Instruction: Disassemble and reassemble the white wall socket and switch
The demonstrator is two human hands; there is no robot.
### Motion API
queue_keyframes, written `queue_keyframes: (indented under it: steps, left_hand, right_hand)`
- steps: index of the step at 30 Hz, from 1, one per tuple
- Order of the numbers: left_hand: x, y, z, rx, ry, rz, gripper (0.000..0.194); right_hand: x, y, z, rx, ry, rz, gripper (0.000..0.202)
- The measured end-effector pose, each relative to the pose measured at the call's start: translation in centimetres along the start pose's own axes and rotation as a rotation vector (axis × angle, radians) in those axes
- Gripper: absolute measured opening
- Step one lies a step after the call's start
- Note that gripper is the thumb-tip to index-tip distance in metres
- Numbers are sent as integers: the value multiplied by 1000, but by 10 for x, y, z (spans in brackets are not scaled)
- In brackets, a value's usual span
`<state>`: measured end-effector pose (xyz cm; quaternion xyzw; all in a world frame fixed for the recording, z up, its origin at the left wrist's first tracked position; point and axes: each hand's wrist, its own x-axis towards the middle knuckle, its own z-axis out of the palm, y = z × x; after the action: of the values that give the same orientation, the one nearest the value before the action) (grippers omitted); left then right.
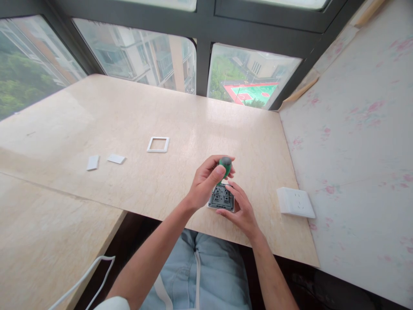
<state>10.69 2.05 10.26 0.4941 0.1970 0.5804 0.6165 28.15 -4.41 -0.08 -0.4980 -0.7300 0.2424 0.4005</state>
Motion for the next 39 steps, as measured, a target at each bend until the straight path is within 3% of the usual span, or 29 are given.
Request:
queue_keyframes:
  steps: [6,11,15,20,23,32,39]
  left_hand:
    - [2,-5,1,-124,47,16,37]
    - [3,-8,4,-40,107,61,45]
    - [1,-6,1,38,81,41,28]
    - [-2,-5,-4,-39,10,-45,42]
    - [-2,-5,-3,-91,13,-30,49]
    - [-4,-4,-2,16,28,22,34]
    - [-7,-5,-7,-35,-15,-45,45]
  right_hand:
    - [0,1,0,15,-6,11,76]
    - [0,0,0,10,-6,11,76]
    - [0,0,0,3,-3,10,75]
    - [1,-1,0,24,-8,23,75]
    - [1,-1,-1,24,-13,24,74]
    - [1,-2,-1,0,-1,16,75]
    - [2,-3,-2,14,-8,19,74]
